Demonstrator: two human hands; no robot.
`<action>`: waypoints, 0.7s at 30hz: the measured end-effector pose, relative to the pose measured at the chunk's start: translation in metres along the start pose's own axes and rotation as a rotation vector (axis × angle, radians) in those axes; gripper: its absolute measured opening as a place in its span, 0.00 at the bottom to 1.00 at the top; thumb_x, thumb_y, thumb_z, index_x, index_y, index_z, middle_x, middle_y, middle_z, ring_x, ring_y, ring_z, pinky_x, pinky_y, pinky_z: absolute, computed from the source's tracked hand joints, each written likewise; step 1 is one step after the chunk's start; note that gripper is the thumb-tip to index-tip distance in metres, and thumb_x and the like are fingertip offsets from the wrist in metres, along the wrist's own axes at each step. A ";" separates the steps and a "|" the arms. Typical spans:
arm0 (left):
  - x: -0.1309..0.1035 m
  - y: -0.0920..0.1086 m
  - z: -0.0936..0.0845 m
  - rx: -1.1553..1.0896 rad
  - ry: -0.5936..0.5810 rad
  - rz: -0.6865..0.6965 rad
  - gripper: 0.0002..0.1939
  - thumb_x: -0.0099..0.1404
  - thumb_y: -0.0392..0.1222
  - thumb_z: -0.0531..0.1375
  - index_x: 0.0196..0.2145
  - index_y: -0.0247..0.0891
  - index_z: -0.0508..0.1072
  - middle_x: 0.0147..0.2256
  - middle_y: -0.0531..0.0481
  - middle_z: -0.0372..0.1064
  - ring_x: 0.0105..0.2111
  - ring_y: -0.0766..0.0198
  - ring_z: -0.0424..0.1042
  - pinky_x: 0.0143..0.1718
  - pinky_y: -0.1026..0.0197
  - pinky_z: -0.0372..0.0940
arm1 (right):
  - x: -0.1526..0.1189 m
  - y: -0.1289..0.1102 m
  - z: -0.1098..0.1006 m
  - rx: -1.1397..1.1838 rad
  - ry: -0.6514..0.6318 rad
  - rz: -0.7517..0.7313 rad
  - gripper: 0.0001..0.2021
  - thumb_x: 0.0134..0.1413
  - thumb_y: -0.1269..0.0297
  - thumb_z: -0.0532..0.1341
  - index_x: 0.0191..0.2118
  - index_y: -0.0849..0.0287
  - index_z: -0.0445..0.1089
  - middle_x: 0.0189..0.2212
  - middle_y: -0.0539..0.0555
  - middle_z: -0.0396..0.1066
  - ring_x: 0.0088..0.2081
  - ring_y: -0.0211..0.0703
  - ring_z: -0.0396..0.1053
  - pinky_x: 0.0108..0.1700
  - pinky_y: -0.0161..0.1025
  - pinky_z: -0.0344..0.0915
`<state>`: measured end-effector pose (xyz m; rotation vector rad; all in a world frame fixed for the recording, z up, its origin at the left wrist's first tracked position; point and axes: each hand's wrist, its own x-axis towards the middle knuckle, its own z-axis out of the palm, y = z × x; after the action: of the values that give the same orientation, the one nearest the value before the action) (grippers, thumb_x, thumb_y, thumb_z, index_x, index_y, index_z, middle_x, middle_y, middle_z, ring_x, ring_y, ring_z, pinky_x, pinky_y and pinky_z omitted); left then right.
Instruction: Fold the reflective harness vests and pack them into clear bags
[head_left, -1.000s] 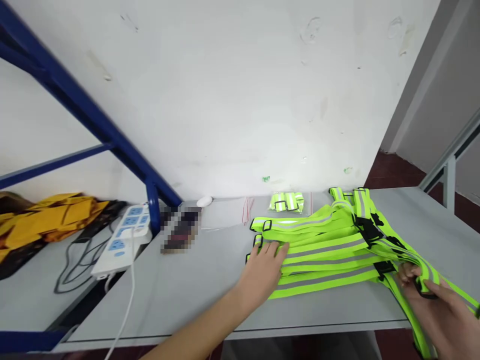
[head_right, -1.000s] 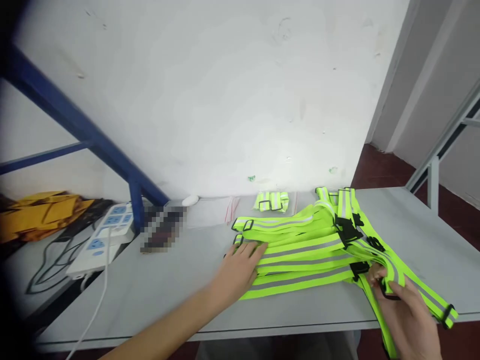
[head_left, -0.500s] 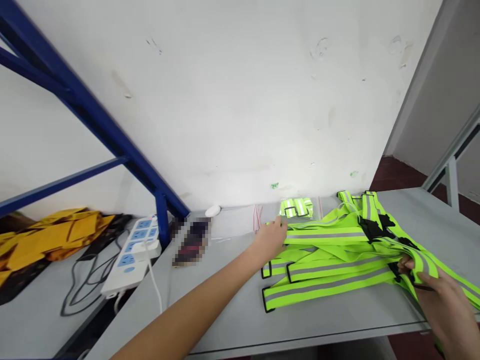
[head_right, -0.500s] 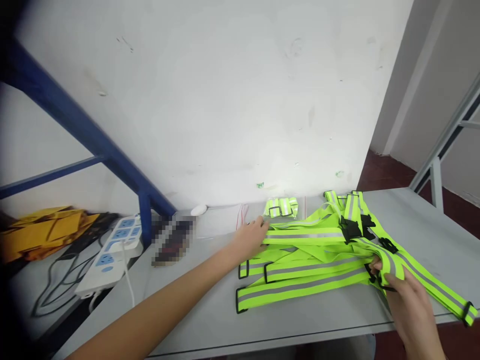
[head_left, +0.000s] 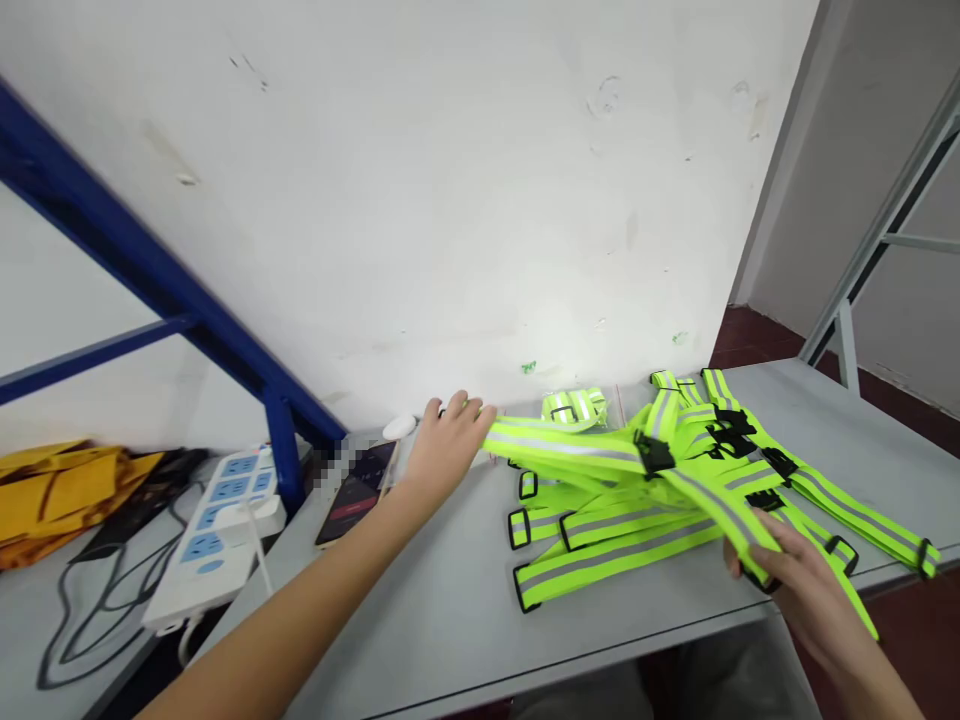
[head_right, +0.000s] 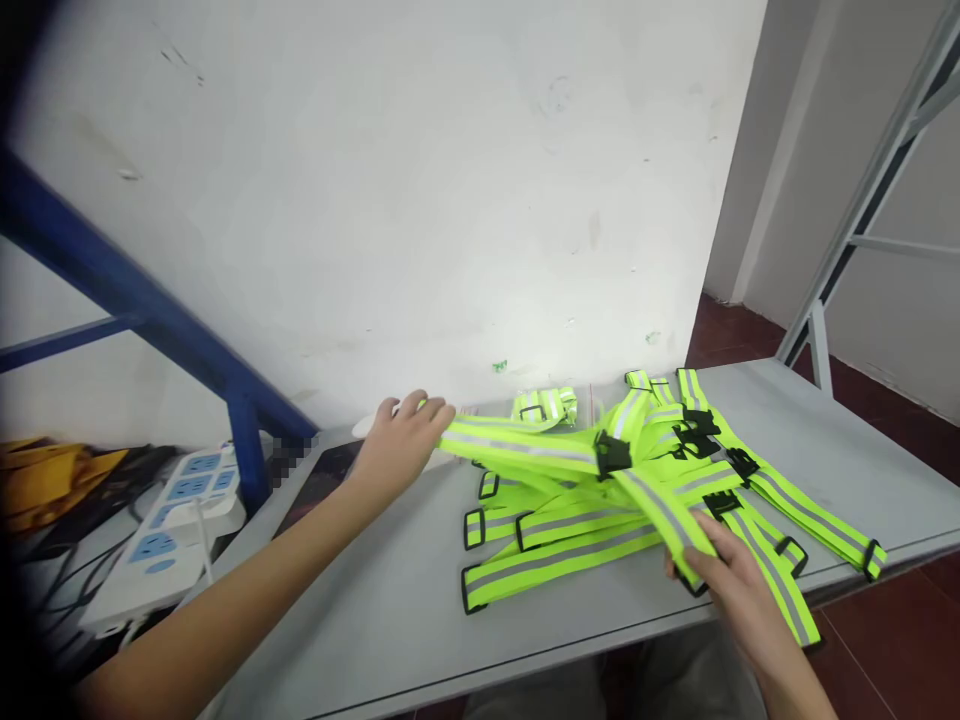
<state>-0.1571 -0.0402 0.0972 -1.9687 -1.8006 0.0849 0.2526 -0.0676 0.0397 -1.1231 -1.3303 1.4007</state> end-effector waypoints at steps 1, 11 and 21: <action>-0.011 -0.004 0.008 -0.020 -0.057 0.021 0.19 0.62 0.25 0.50 0.48 0.38 0.69 0.54 0.37 0.66 0.58 0.43 0.58 0.55 0.37 0.51 | -0.004 -0.001 0.009 -0.014 -0.046 0.046 0.12 0.51 0.53 0.62 0.35 0.56 0.71 0.22 0.50 0.69 0.29 0.45 0.66 0.36 0.40 0.63; -0.023 0.132 -0.033 -0.785 -0.141 0.513 0.47 0.60 0.48 0.61 0.68 0.40 0.39 0.68 0.41 0.40 0.68 0.53 0.41 0.66 0.45 0.39 | -0.028 -0.024 0.066 -0.131 -0.254 0.072 0.28 0.58 0.51 0.58 0.61 0.50 0.54 0.32 0.51 0.74 0.36 0.46 0.71 0.43 0.44 0.65; -0.028 0.177 0.017 -0.911 -0.088 0.645 0.27 0.61 0.33 0.53 0.59 0.40 0.63 0.59 0.49 0.63 0.65 0.59 0.50 0.67 0.48 0.40 | 0.062 -0.014 0.020 -0.476 -0.089 -0.063 0.21 0.60 0.50 0.54 0.54 0.53 0.66 0.21 0.48 0.65 0.26 0.44 0.65 0.29 0.39 0.61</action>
<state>-0.0027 -0.0672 0.0085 -3.1582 -1.2503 -0.5409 0.2205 -0.0109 0.0516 -1.3190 -1.8083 1.1262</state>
